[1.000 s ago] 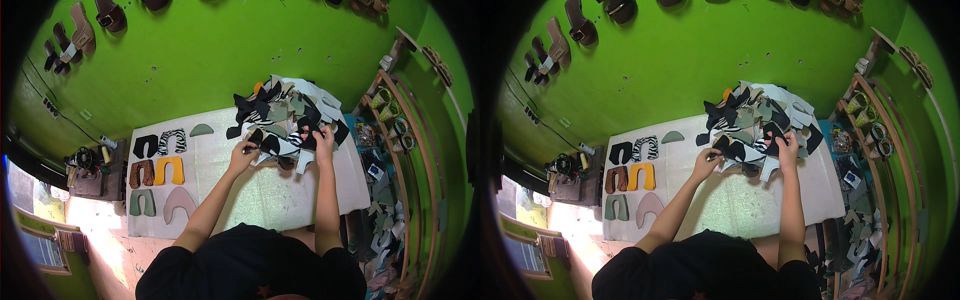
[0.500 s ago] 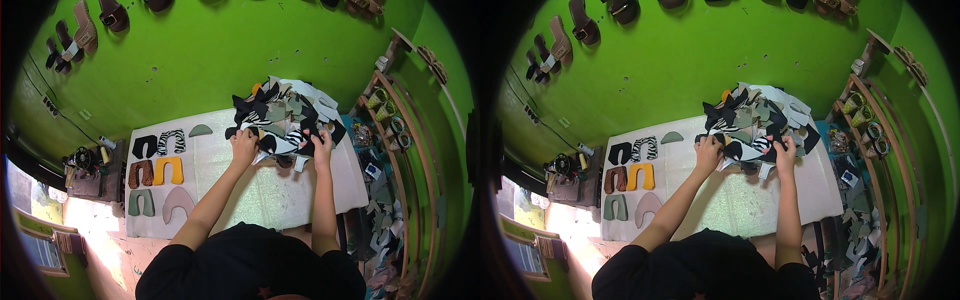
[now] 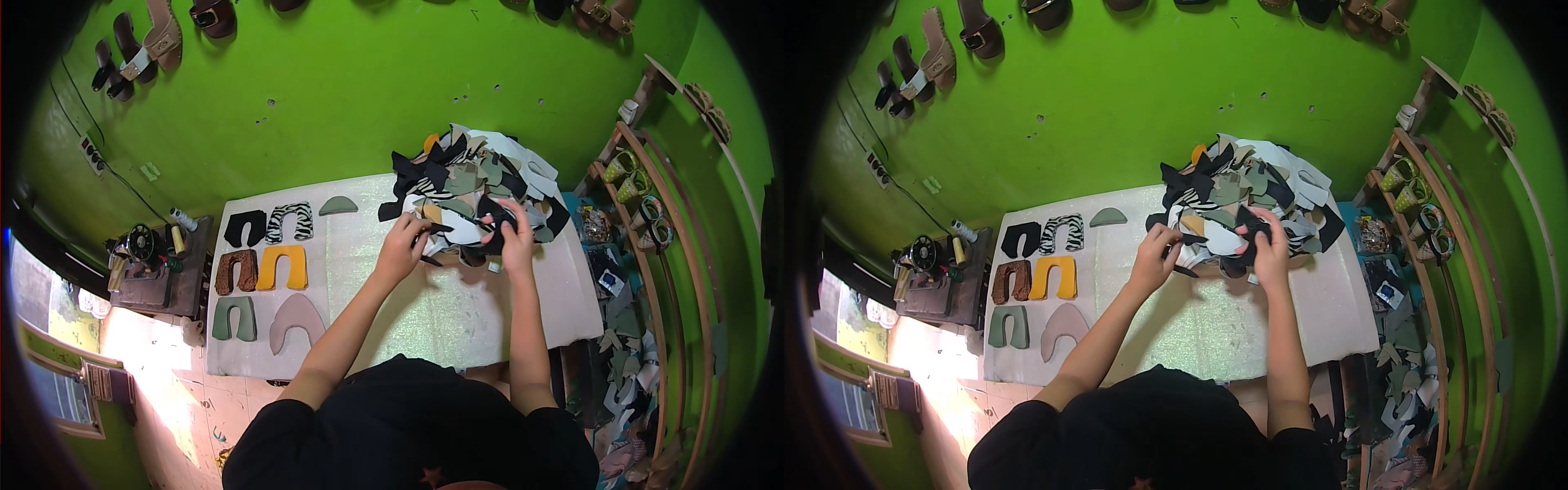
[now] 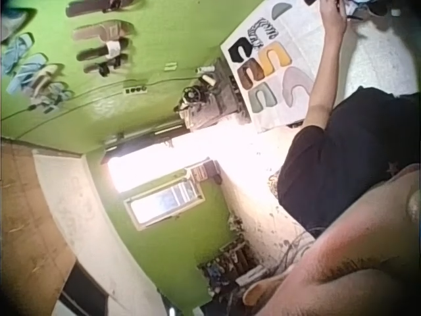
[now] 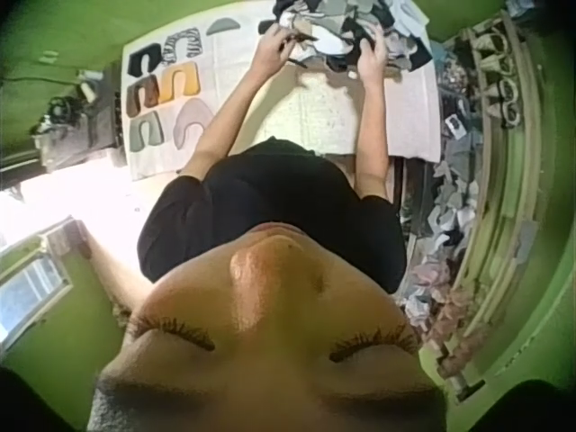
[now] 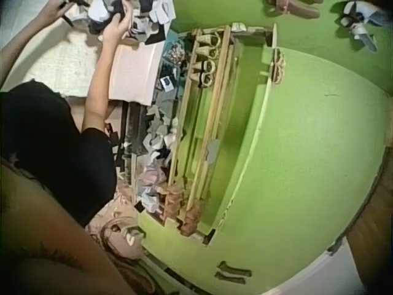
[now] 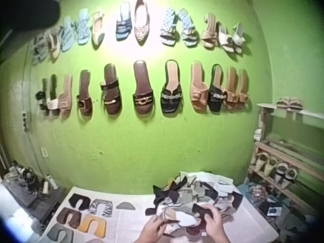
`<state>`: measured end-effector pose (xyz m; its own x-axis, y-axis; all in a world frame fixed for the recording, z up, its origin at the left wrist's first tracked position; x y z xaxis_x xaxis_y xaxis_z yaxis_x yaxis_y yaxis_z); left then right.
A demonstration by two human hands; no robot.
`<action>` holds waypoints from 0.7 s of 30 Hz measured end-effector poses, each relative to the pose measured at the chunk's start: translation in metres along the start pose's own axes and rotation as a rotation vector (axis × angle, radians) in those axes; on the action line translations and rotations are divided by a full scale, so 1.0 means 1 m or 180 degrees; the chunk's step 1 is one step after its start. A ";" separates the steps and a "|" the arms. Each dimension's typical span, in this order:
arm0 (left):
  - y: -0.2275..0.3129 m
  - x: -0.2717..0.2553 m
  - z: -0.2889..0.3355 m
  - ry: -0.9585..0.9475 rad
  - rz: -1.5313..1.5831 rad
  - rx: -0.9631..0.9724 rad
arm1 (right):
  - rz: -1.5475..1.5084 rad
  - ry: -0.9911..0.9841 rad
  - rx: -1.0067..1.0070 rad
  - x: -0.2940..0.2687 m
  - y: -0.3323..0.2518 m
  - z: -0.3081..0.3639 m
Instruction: The recorder is sorting and organizing various patterned and colored leather pieces on a workbench in a workshop.
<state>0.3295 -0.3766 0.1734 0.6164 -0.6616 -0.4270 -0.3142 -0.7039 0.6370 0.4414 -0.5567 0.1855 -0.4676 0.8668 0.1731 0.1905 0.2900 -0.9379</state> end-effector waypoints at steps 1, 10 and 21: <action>0.005 -0.003 0.004 -0.0063 -0.0022 0.0159 | 0.0197 -0.0152 0.0153 0.008 0.003 0.003; 0.020 -0.043 0.037 -0.0577 -0.1226 0.0528 | 0.1291 -0.0970 0.0953 0.077 0.025 0.041; 0.011 -0.073 0.056 -0.0650 -0.1964 -0.0295 | 0.1160 -0.0989 0.0945 0.096 0.032 0.052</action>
Point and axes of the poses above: each hand's wrist, its own z-axis away from the middle knuckle, its own x-axis out of the palm, y = z × x, the point moved 2 cm from there along -z, towards the middle knuckle, and after that the axes turned 1 degree about y, right-handed, at the moved point
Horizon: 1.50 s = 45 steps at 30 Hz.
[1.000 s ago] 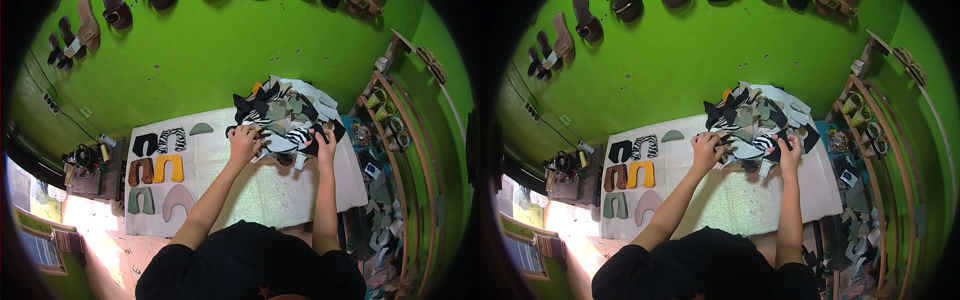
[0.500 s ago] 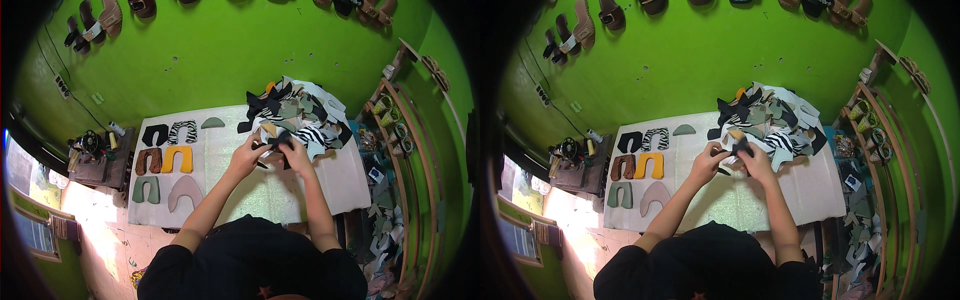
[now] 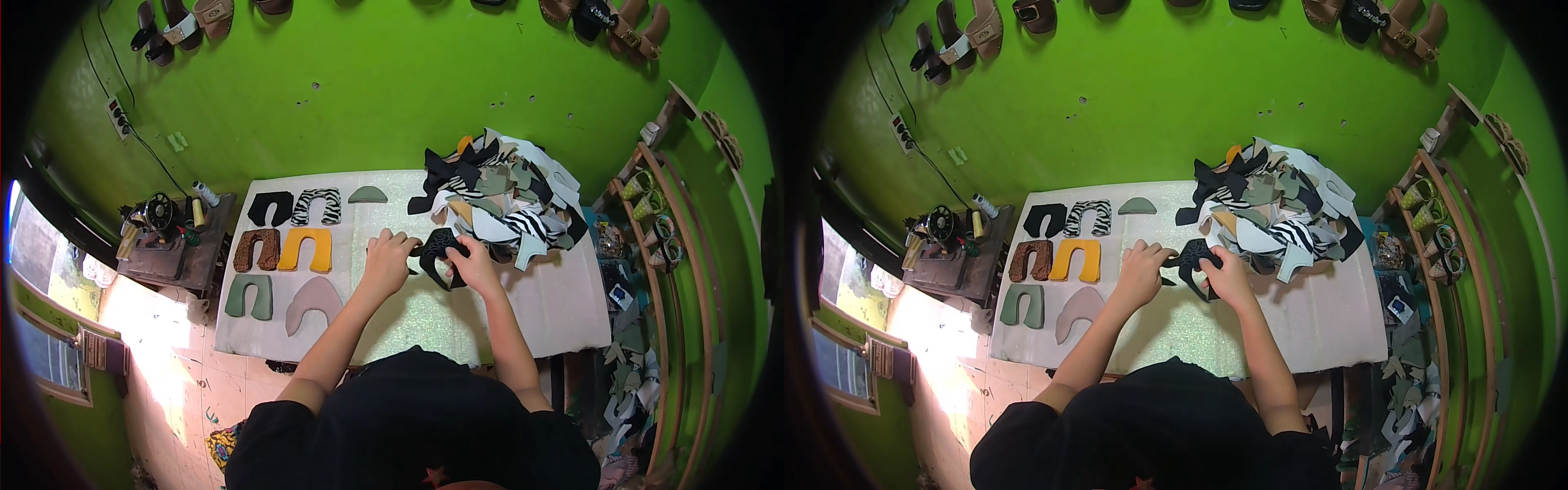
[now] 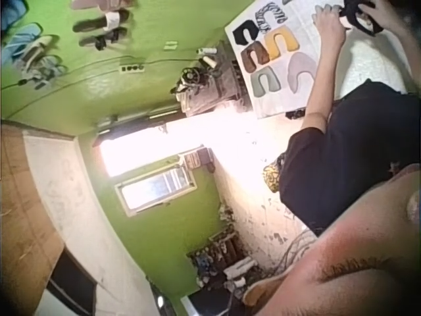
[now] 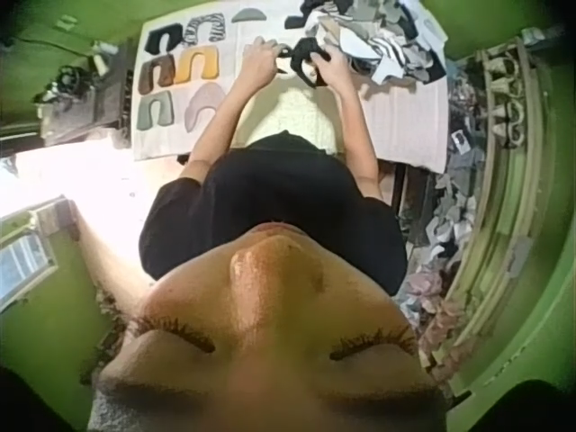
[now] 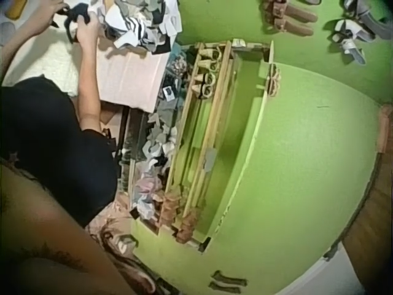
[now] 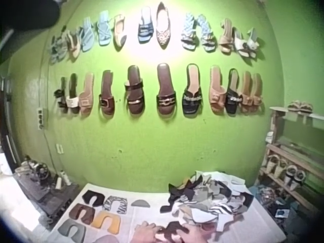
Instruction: The recorder is sorting and organizing various patterned and colored leather pieces on a workbench in a workshop.
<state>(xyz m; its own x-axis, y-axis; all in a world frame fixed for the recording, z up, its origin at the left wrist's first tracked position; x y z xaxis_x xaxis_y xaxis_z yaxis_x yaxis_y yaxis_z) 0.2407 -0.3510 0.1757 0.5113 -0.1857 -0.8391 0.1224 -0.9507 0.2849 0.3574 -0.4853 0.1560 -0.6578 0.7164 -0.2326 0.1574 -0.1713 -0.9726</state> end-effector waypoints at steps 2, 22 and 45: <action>-0.004 -0.004 0.000 -0.0166 0.0482 -0.0125 | -0.0312 -0.0139 0.0118 0.000 0.005 -0.002; -0.036 0.033 0.022 -0.1508 0.5175 -0.2231 | -0.0856 -0.0419 -0.0249 -0.011 -0.005 -0.003; -0.037 0.022 0.023 -0.1527 0.5446 -0.1798 | -0.0646 0.0309 -0.0050 -0.034 -0.001 0.001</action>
Point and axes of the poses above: each hand's wrist, its own z-axis away from the middle knuckle, its own x-axis out of the palm, y = z × x, the point moved 2 cm from there along -z, towards the middle knuckle, and after that the axes turned 1 degree about y, right-handed, at the moved point
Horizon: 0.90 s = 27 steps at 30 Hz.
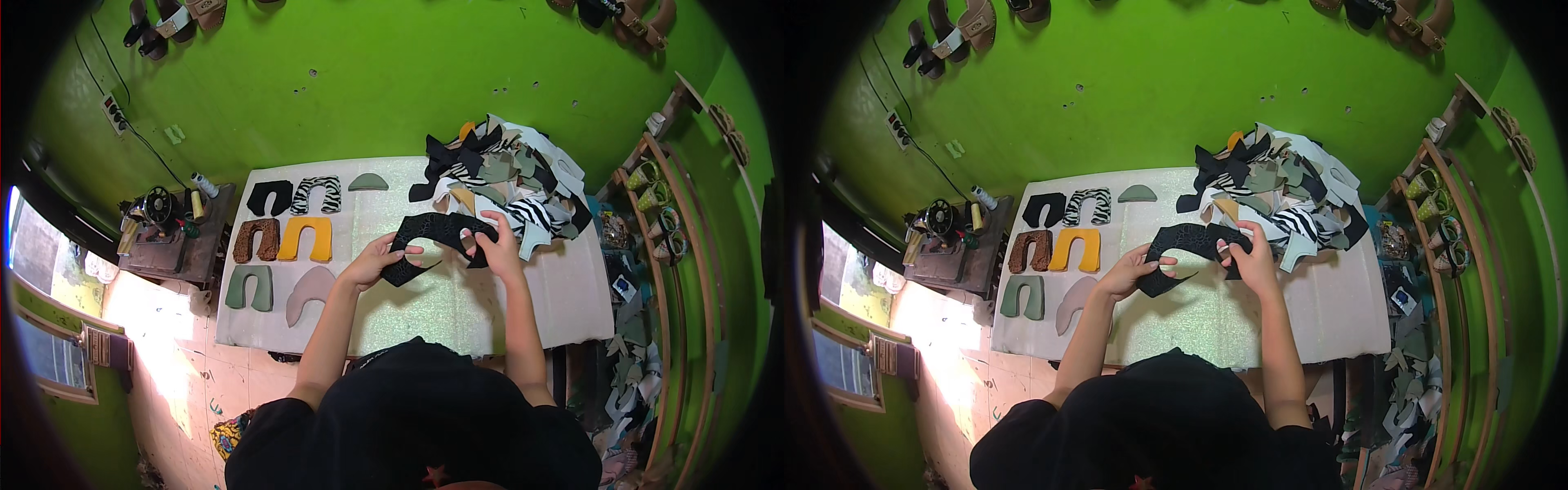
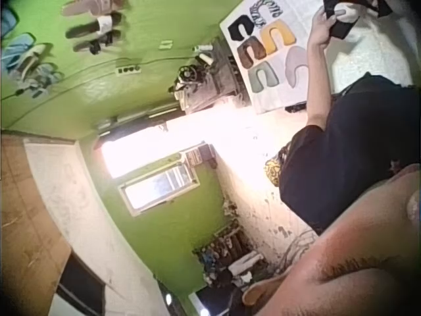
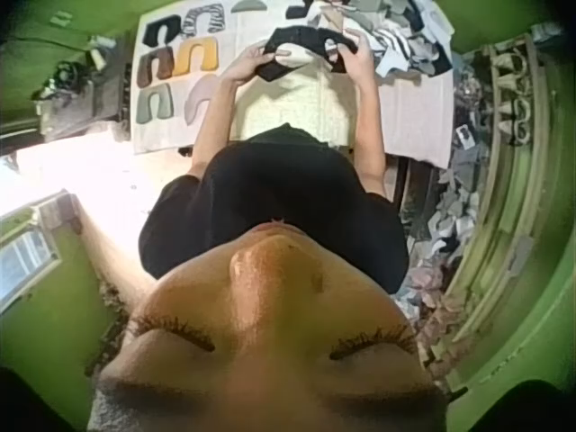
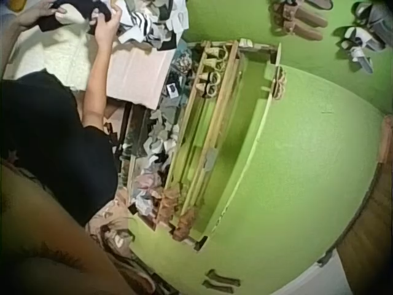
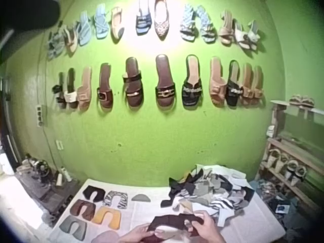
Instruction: The recorder is sorting and organizing various patterned and colored leather pieces on a workbench in a workshop.
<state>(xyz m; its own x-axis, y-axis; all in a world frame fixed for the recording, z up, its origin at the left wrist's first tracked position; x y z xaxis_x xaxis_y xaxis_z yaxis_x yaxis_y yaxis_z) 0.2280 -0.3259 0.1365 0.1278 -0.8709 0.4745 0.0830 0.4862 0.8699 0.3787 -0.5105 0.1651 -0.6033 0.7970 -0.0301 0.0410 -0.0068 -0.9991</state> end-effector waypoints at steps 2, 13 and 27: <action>-0.003 -0.009 0.000 0.0079 0.0057 -0.0016 | 0.0449 0.0113 -0.0004 -0.010 -0.004 0.001; 0.012 -0.010 -0.002 0.0107 -0.0035 -0.0097 | 0.0686 -0.2766 0.0288 0.015 -0.068 0.028; 0.011 0.023 0.003 -0.0755 -0.0226 -0.0382 | 0.1497 -0.0739 -0.0484 0.049 -0.023 0.006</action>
Point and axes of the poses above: each hand's wrist, its own z-axis away from the middle knuckle, its own x-axis out of the palm, y = z × x, the point moved 2 cm from there along -z, towards the middle knuckle, and after that the axes turned 1 degree about y, right-handed, at the moved point
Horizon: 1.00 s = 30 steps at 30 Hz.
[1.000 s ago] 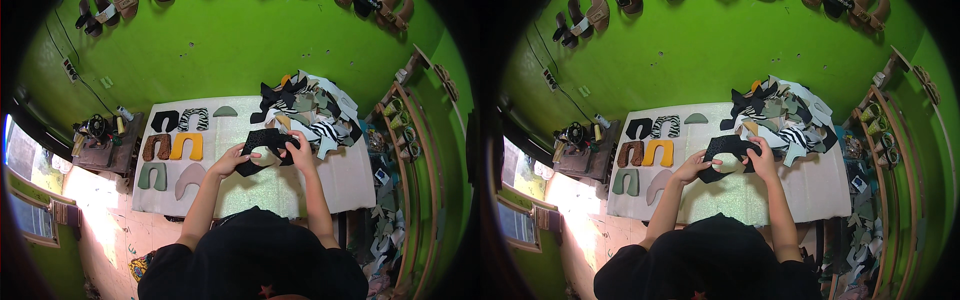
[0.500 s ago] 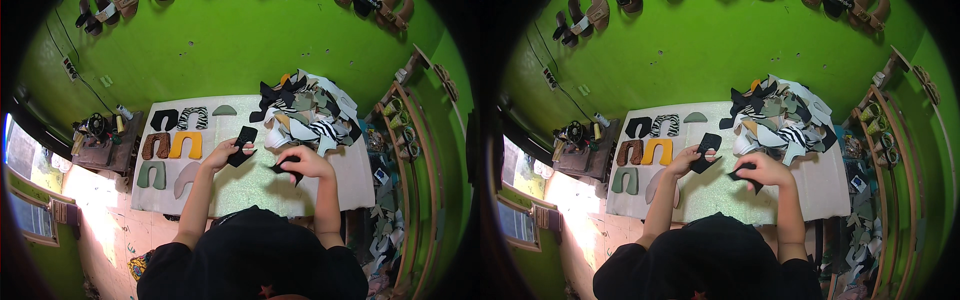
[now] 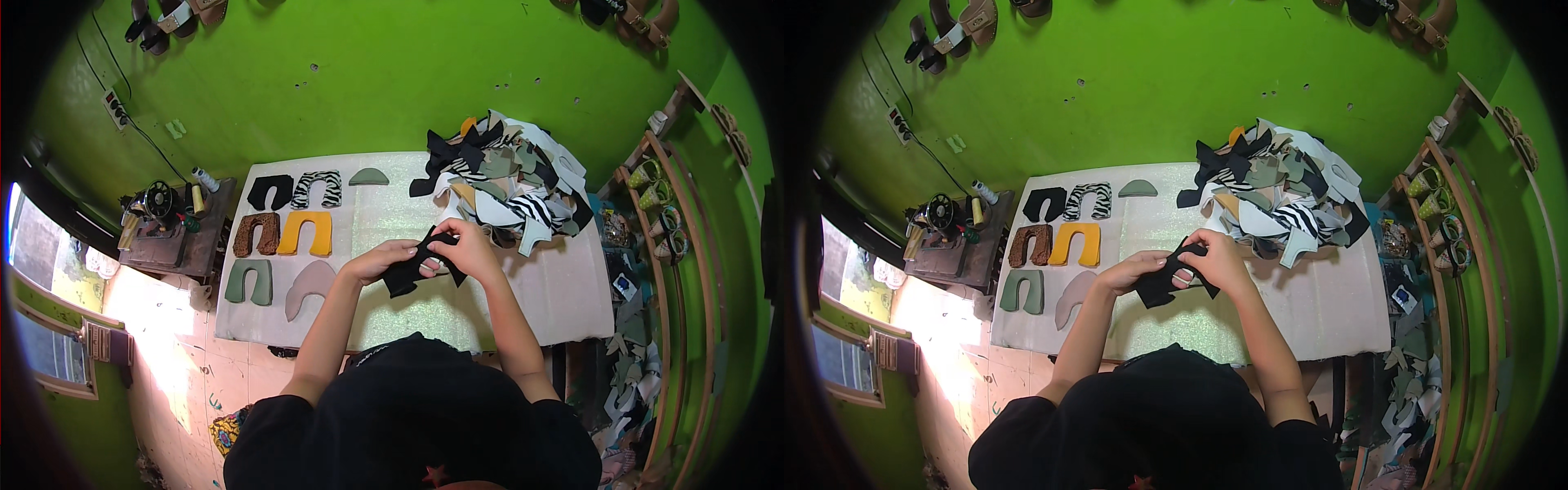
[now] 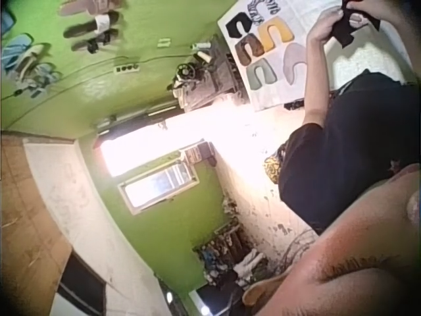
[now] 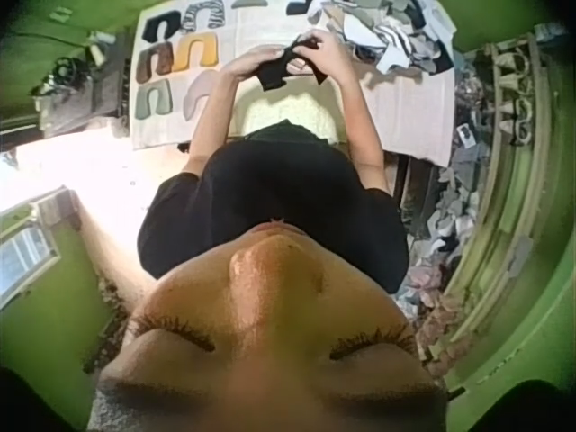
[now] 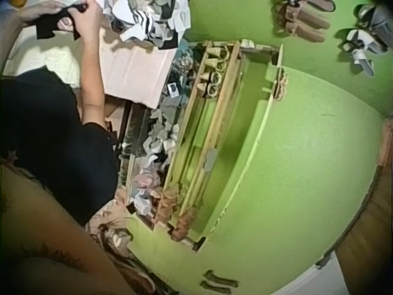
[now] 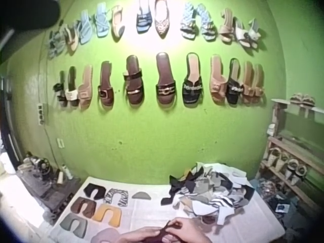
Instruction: The recorder is sorting and organizing various patterned and colored leather pieces on a workbench in a workshop.
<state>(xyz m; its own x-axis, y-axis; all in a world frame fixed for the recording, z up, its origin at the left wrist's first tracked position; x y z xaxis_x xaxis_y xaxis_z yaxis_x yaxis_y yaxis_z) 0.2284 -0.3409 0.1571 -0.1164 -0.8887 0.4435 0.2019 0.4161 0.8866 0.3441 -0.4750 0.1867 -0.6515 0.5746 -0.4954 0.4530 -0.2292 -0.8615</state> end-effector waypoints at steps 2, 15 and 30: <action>-0.002 0.000 0.001 0.0015 -0.0075 -0.0057 | -0.0126 -0.0056 0.0058 -0.002 -0.003 0.004; -0.005 -0.013 0.019 -0.0229 -0.0116 -0.0186 | -0.0505 0.0048 -0.0268 0.018 0.010 0.000; 0.010 -0.071 0.099 0.0399 -0.0302 -0.0135 | -0.1225 -0.0806 0.0094 0.093 -0.011 -0.026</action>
<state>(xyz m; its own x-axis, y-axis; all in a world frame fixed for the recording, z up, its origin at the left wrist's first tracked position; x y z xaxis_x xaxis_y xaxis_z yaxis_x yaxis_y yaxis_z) 0.1422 -0.2540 0.1477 -0.0152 -0.9417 0.3360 0.2368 0.3231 0.9162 0.2949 -0.3989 0.1530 -0.8987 0.4131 -0.1471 0.1338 -0.0612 -0.9891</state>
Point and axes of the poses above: each hand's wrist, its own z-axis away from the middle knuckle, its own x-axis out of the palm, y = z × x, the point moved 2 cm from there along -z, towards the middle knuckle, and after that the axes turned 1 degree about y, right-handed, at the moved point
